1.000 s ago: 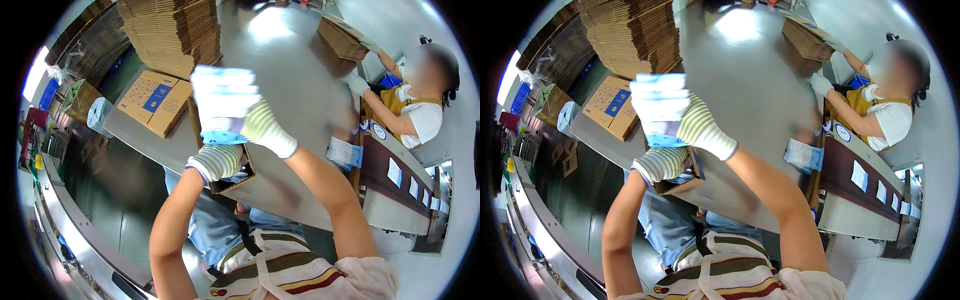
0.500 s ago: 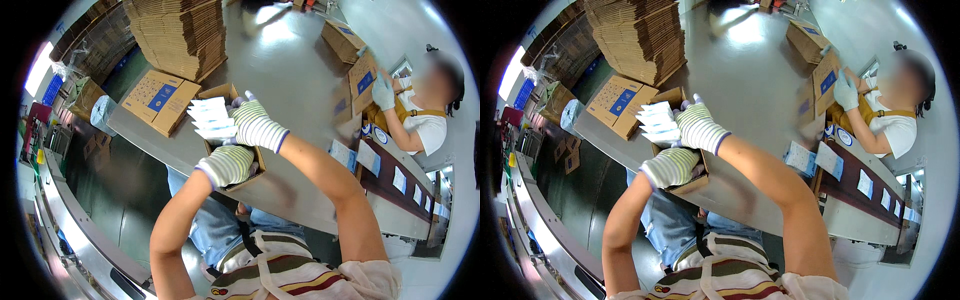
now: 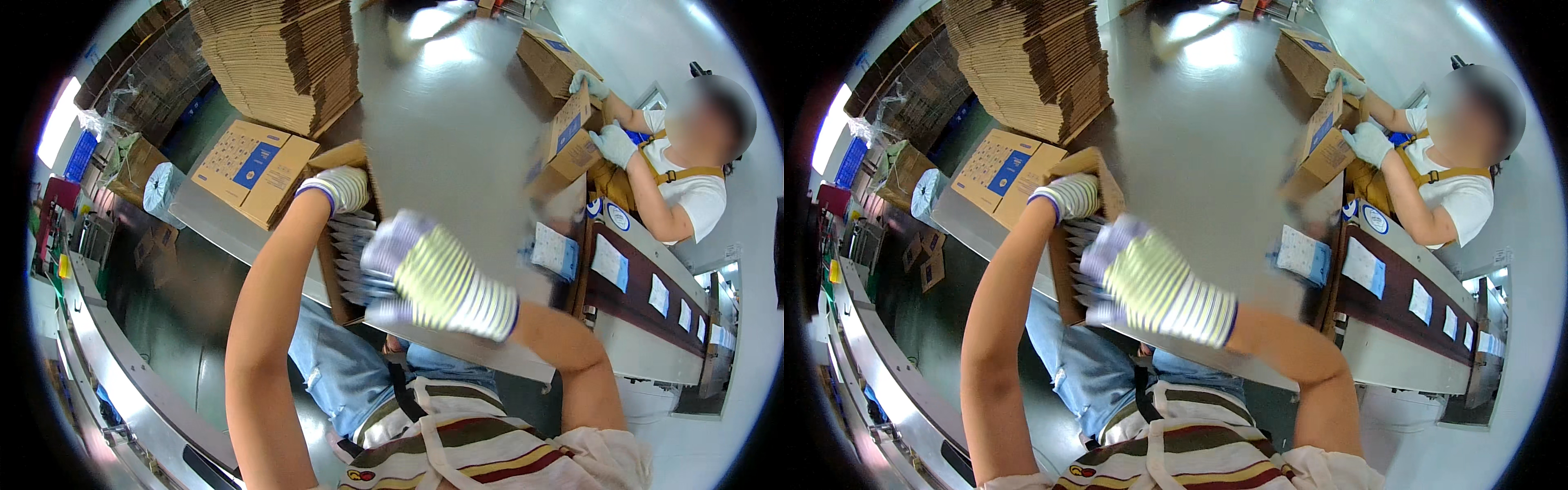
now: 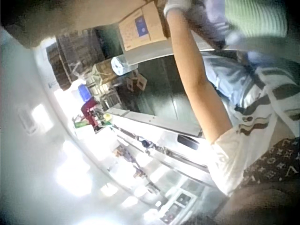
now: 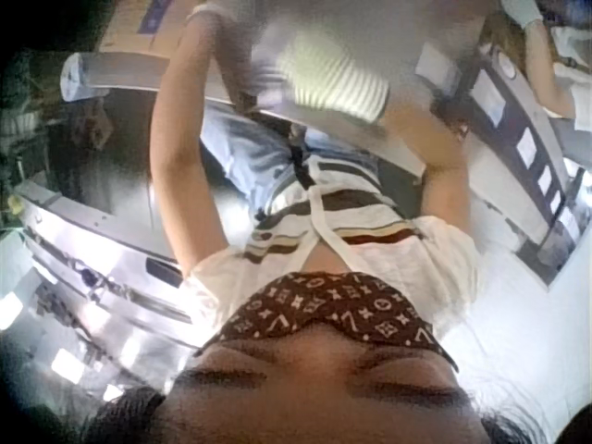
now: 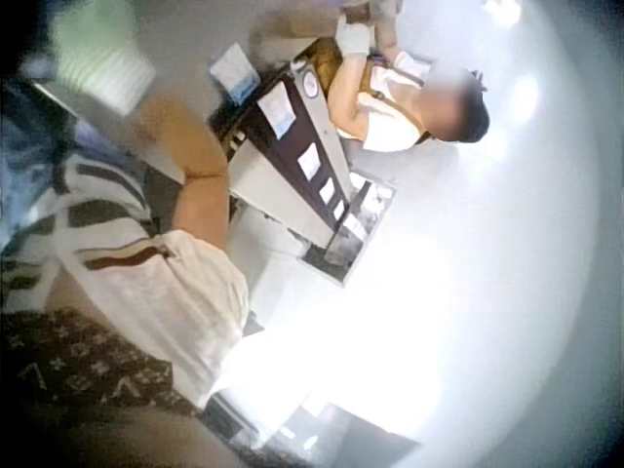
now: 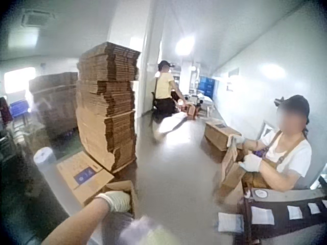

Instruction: The person picks up groups of small blue and white packets from a conveyor belt and stacks them inside small cardboard boxes by hand, then sets each filled box onto the metal work table.

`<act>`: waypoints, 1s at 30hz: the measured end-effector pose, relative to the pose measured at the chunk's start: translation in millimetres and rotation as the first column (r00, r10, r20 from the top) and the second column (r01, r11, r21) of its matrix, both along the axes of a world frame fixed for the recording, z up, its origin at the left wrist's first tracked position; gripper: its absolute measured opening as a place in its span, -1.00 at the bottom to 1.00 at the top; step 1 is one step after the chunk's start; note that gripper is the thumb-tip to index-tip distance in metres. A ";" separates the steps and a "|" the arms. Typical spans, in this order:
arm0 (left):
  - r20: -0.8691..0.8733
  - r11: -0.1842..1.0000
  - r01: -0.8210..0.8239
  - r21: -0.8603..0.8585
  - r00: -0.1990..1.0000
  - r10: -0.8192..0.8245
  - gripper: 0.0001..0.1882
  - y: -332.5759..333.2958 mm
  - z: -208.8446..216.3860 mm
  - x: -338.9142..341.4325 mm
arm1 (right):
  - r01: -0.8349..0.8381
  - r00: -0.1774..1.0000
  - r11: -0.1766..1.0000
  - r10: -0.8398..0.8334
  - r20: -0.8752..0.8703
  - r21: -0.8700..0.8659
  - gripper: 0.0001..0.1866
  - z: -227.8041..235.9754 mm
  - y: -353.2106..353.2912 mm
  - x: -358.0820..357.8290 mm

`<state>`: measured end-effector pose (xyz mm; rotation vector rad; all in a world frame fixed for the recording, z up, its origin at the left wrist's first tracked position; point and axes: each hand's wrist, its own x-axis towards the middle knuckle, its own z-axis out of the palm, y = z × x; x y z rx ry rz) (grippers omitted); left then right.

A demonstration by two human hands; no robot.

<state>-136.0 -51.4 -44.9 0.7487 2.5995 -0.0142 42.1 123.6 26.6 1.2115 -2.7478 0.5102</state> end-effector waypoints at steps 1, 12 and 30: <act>0.030 0.999 0.041 0.034 0.999 -0.042 -0.51 -28.4 -40.7 -15.4 | -0.145 0.986 0.989 0.144 -0.079 -0.010 -0.36 -14.5 -14.1 16.3; 0.078 0.984 0.173 0.051 0.981 -0.176 -0.64 11.1 30.2 61.4 | -0.007 0.966 0.999 -0.004 -0.257 -0.041 -0.84 -74.7 -6.1 17.8; -0.192 0.980 0.150 0.130 0.973 -0.124 -0.58 4.8 21.7 100.2 | 0.430 0.694 0.786 -0.602 0.395 0.444 -0.54 -77.1 344.2 -56.2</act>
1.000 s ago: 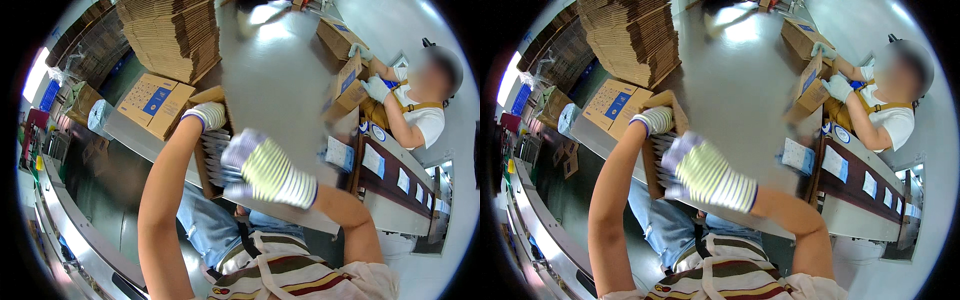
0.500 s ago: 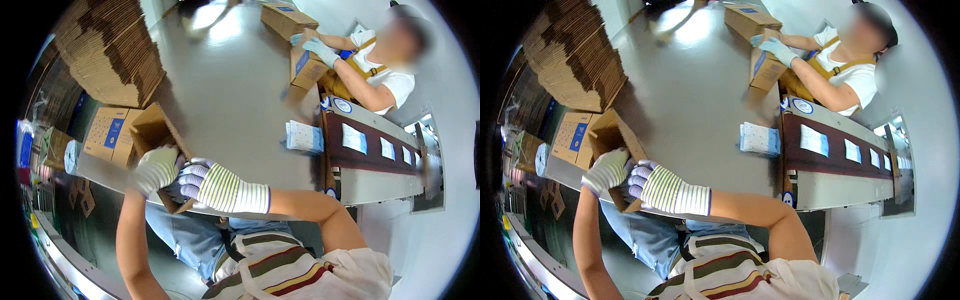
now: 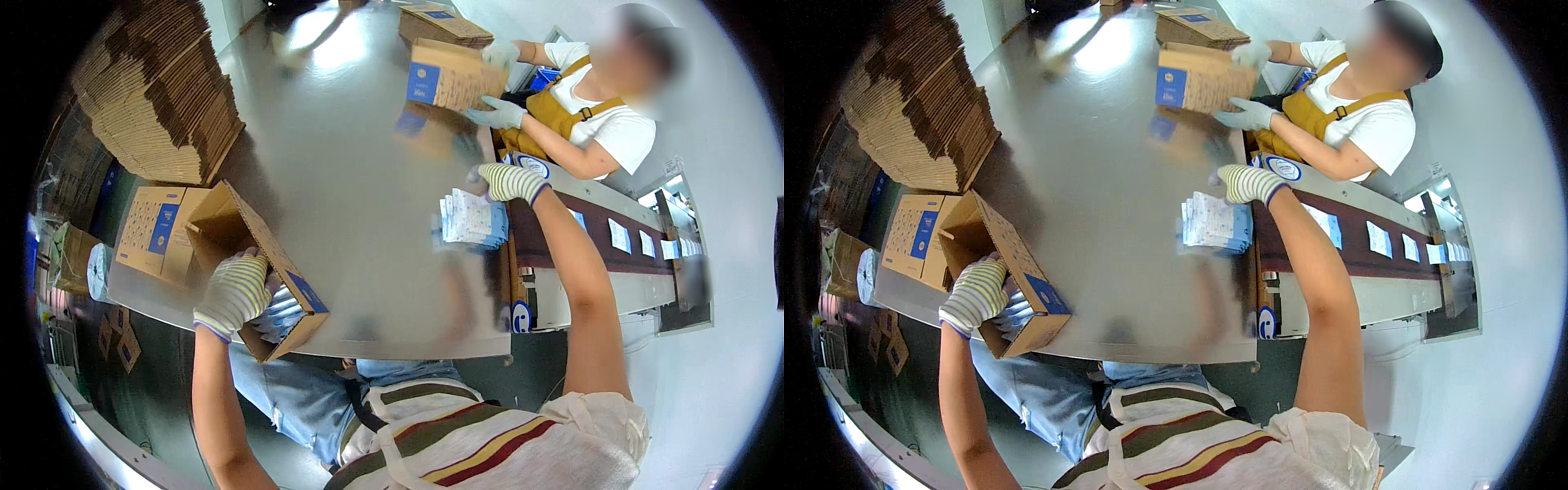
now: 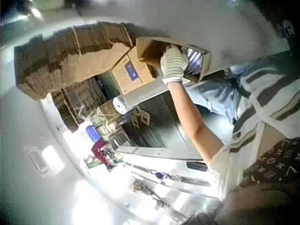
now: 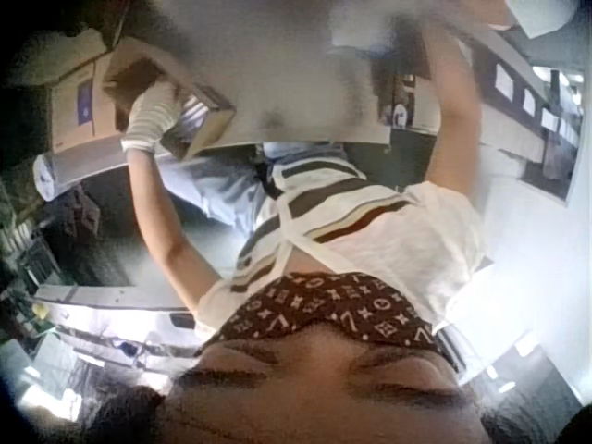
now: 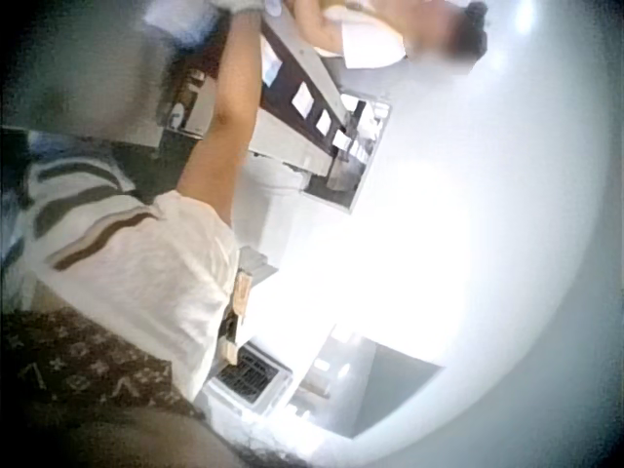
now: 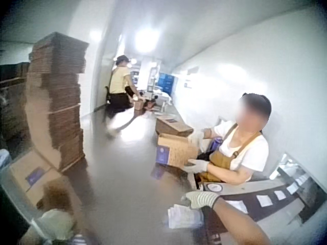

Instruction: The person picks up groups of small blue and white packets from a conveyor belt and stacks them inside small cardboard boxes by hand, then sets each filled box onto the metal work table.

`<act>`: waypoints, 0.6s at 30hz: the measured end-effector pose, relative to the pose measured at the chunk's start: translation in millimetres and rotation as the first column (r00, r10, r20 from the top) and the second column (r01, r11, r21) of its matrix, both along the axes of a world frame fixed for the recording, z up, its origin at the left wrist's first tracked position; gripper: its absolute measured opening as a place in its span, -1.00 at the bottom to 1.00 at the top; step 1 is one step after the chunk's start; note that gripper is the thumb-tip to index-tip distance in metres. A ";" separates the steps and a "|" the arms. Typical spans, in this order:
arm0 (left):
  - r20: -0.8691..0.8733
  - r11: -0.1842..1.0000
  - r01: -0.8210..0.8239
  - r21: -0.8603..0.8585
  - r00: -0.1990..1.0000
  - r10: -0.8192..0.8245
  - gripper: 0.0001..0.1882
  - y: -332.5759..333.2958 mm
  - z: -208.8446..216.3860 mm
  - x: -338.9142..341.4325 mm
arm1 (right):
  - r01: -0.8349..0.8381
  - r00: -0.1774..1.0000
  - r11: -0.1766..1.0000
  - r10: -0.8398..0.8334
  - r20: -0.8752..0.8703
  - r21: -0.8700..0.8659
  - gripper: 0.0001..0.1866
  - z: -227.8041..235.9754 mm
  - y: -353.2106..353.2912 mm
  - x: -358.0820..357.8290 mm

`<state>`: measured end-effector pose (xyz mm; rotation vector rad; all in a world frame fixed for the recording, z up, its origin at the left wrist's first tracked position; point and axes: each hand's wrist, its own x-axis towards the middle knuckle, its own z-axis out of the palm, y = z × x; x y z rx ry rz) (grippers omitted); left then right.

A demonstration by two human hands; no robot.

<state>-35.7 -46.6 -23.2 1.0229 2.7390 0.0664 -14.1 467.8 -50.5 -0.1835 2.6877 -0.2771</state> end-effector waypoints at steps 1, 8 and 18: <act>0.002 1.000 0.005 -0.003 1.000 -0.005 -0.58 -0.4 0.8 -0.3 | -0.010 0.986 1.000 0.006 0.167 0.023 -0.52 -1.7 2.1 -5.3; -0.049 0.998 0.041 0.037 0.998 -0.039 -0.57 -2.6 -0.4 1.1 | -0.170 0.949 0.952 0.089 0.302 0.254 -0.30 -32.6 -89.1 21.0; -0.026 0.999 0.025 0.041 0.999 -0.024 -0.54 3.6 6.8 4.0 | -0.047 0.995 0.976 0.028 -0.094 -0.213 -0.23 -82.7 -187.7 90.7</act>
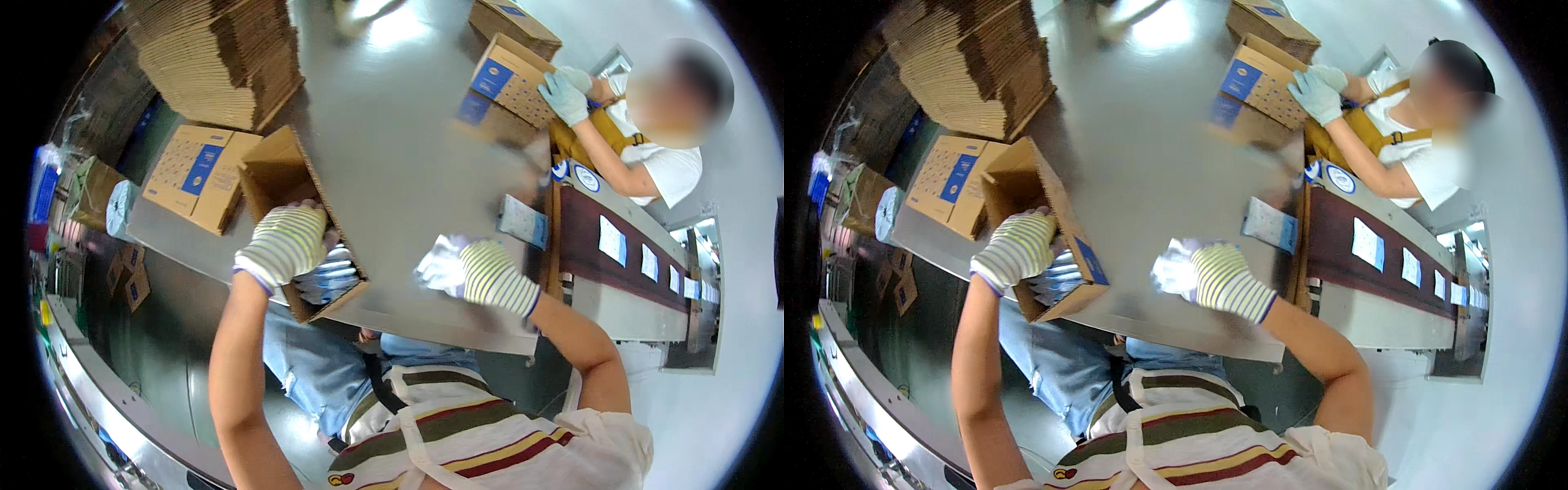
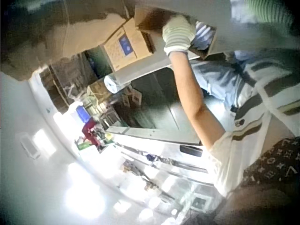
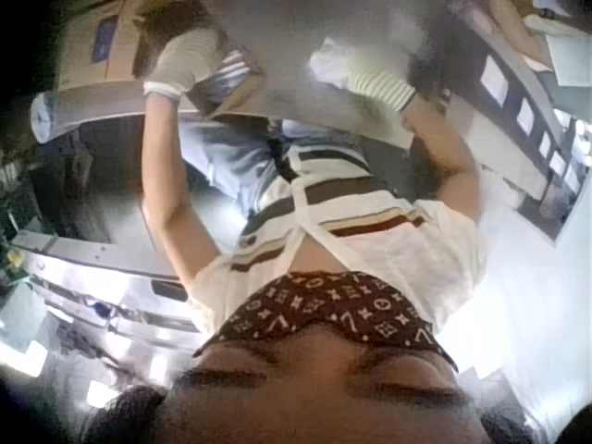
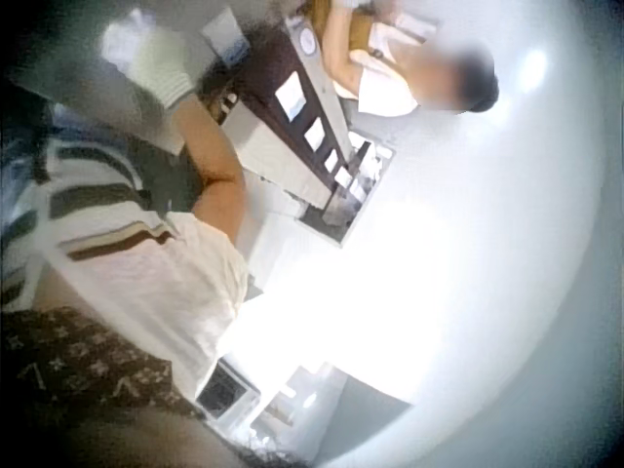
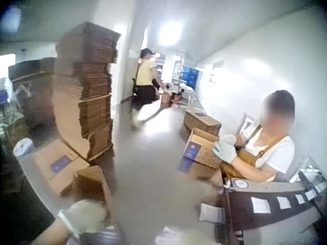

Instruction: The person picks up groups of small blue and white packets from a conveyor belt and stacks them inside small cardboard boxes by hand, then sets each filled box onto the metal work table.

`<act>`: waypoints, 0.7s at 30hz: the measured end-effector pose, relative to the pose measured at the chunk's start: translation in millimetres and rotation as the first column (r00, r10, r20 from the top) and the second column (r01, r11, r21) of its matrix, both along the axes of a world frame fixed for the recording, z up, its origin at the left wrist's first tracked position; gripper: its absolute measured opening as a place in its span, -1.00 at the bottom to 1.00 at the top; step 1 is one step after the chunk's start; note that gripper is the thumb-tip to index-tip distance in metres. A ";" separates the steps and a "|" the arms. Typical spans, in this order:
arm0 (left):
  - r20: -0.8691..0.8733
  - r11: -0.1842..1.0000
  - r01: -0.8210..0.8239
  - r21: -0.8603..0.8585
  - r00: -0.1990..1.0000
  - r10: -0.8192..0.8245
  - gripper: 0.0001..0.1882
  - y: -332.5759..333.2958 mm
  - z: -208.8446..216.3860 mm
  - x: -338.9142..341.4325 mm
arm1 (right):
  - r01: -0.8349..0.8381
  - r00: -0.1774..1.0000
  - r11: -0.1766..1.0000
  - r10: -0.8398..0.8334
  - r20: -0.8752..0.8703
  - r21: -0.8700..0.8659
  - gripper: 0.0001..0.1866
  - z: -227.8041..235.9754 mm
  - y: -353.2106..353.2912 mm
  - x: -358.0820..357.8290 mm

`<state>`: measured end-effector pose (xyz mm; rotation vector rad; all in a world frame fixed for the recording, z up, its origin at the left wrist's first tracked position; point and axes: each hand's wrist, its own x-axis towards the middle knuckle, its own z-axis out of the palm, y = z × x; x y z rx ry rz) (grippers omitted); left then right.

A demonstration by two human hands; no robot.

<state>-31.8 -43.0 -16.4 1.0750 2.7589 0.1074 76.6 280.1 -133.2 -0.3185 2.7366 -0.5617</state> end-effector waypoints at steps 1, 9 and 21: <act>-0.013 1.000 -0.012 0.004 1.000 0.012 -0.54 0.8 4.4 2.2 | -0.013 0.999 0.978 0.002 -0.053 -0.206 -0.23 -14.0 7.9 -17.7; 0.004 0.995 -0.051 0.086 0.999 0.051 -0.58 8.9 -17.8 -3.0 | -0.183 0.981 0.148 -0.031 -0.189 -0.972 -0.49 166.4 -152.5 -116.7; 0.091 0.997 -0.044 0.067 0.995 0.038 -0.58 14.2 -3.6 11.0 | -0.271 0.825 0.917 0.378 -0.421 0.291 -0.11 121.6 -184.6 -167.9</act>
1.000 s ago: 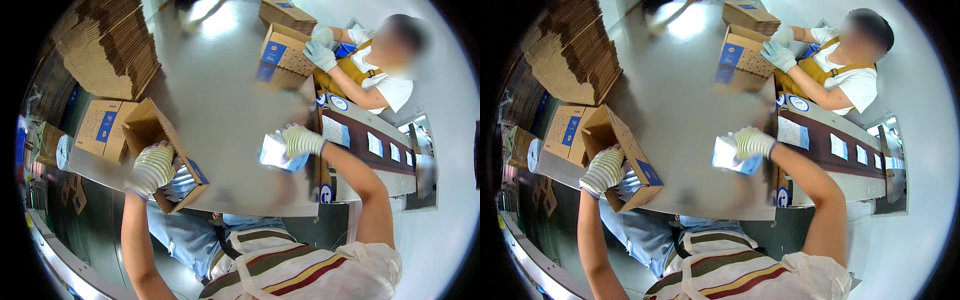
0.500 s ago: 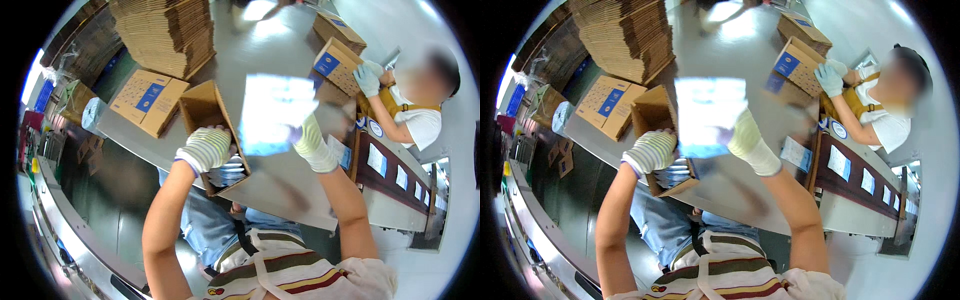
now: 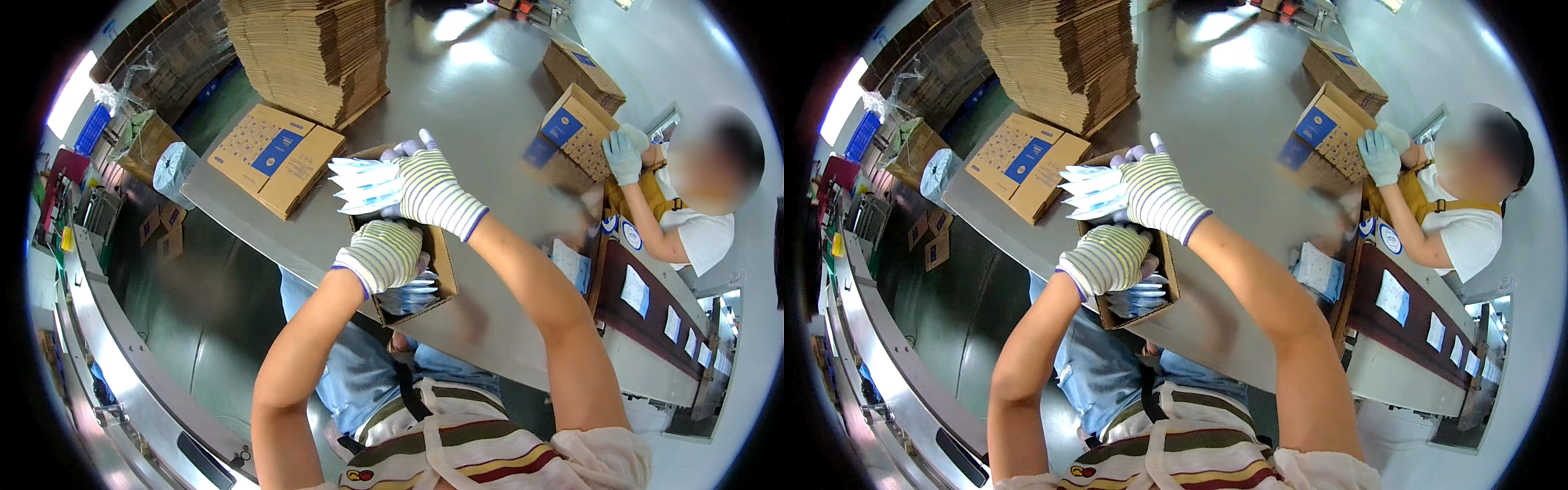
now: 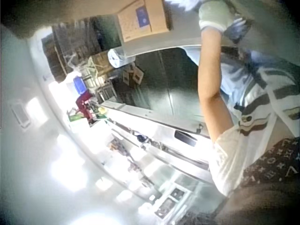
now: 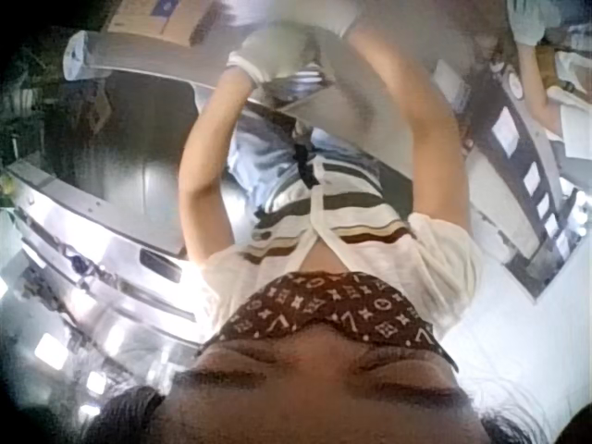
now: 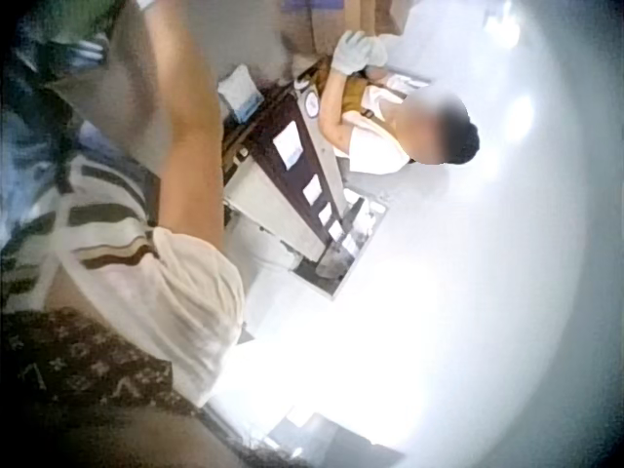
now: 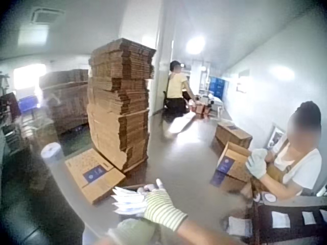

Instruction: The person picks up groups of small blue and white packets from a conveyor belt and stacks them inside small cardboard boxes by hand, then sets each filled box onto the metal work table.

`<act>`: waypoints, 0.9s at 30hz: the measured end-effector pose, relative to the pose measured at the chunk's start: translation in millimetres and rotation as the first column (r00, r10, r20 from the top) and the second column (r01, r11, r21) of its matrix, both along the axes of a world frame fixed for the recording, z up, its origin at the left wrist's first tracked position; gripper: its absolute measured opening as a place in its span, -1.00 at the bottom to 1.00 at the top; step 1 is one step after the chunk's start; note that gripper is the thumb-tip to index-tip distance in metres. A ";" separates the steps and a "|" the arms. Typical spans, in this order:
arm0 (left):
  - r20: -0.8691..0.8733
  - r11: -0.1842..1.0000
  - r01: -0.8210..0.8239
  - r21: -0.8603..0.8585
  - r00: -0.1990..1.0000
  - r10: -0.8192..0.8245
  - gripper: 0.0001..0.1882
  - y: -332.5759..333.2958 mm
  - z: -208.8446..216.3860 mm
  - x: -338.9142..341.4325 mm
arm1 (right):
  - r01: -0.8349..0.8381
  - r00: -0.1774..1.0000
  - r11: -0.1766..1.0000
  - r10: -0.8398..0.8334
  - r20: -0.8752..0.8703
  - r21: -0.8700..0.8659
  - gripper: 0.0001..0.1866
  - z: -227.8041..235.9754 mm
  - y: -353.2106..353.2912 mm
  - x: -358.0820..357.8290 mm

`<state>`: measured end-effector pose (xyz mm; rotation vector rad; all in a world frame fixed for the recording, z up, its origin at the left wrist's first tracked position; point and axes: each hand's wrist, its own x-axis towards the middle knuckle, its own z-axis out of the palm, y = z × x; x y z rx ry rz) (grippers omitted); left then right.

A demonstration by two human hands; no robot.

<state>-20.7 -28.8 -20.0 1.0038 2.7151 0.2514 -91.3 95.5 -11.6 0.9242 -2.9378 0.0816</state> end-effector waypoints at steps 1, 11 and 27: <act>-0.005 1.000 0.009 -0.002 1.000 -0.009 -0.58 2.3 1.8 0.1 | 0.028 0.999 0.999 -0.029 -0.027 -0.042 -0.11 -6.3 1.4 -1.4; -0.061 0.991 0.115 0.074 0.992 -0.110 -0.60 -2.0 -23.7 -2.7 | -0.463 0.885 0.795 0.396 -0.243 -0.392 -0.69 47.6 28.3 143.1; -0.419 0.860 -0.470 0.197 0.753 0.507 -0.51 -113.1 -53.9 -87.3 | 0.208 0.748 0.974 -0.220 -0.626 -0.094 -0.32 -2.0 80.7 -90.4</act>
